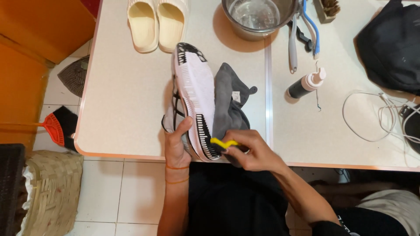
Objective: Cleaning the sole of a sneaker using cleaning foam, a brush, and a cloth on a workspace.
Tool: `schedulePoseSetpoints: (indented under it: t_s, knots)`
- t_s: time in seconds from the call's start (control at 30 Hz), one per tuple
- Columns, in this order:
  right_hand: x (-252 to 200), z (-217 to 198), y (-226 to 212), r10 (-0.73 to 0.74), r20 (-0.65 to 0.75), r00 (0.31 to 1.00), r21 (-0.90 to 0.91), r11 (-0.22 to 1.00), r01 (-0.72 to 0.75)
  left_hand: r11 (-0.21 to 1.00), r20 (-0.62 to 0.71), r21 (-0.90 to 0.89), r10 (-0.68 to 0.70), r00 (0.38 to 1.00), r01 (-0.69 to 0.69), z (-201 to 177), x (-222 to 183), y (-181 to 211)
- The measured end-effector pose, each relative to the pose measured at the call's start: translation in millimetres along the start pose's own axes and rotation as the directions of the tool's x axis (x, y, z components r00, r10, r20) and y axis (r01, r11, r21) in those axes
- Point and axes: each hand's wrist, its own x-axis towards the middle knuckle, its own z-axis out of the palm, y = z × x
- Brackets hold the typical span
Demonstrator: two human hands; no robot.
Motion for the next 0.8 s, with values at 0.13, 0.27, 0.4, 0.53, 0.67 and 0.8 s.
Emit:
schedulePoseSetpoints:
  t_s: [0.13,0.27,0.4,0.53,0.67,0.8]
  knots:
    - [-6.6,-20.0,16.3,-0.012,-0.113,0.994,0.084,0.996,0.021,0.999,0.060,-0.019,0.032,0.998,-0.031,22.2,-2.5,20.2]
    - [7.1,-47.8,11.6,-0.143,-0.359,0.922,-0.115,0.987,0.108,0.996,0.102,-0.088,0.020,0.995,-0.011,50.7,-5.3,36.9]
    - [18.8,-10.6,-6.5,-0.163,-0.342,0.925,-0.079,0.986,0.144,0.998,0.120,-0.064,0.027,0.992,-0.020,34.2,-4.2,20.1]
    - [1.1,5.0,20.5,-0.119,-0.231,0.966,-0.014,0.993,0.119,0.996,0.117,-0.020,0.090,0.989,-0.089,26.2,-1.0,16.4]
    - [-17.4,-19.4,41.1,0.069,-0.241,0.968,0.084,0.995,-0.050,0.993,0.071,-0.115,0.032,0.997,-0.023,2.9,-1.7,4.9]
    - [-5.5,-50.2,24.3,-0.103,-0.411,0.906,-0.323,0.945,-0.040,0.987,0.113,-0.138,0.103,0.988,-0.087,24.9,-0.3,26.6]
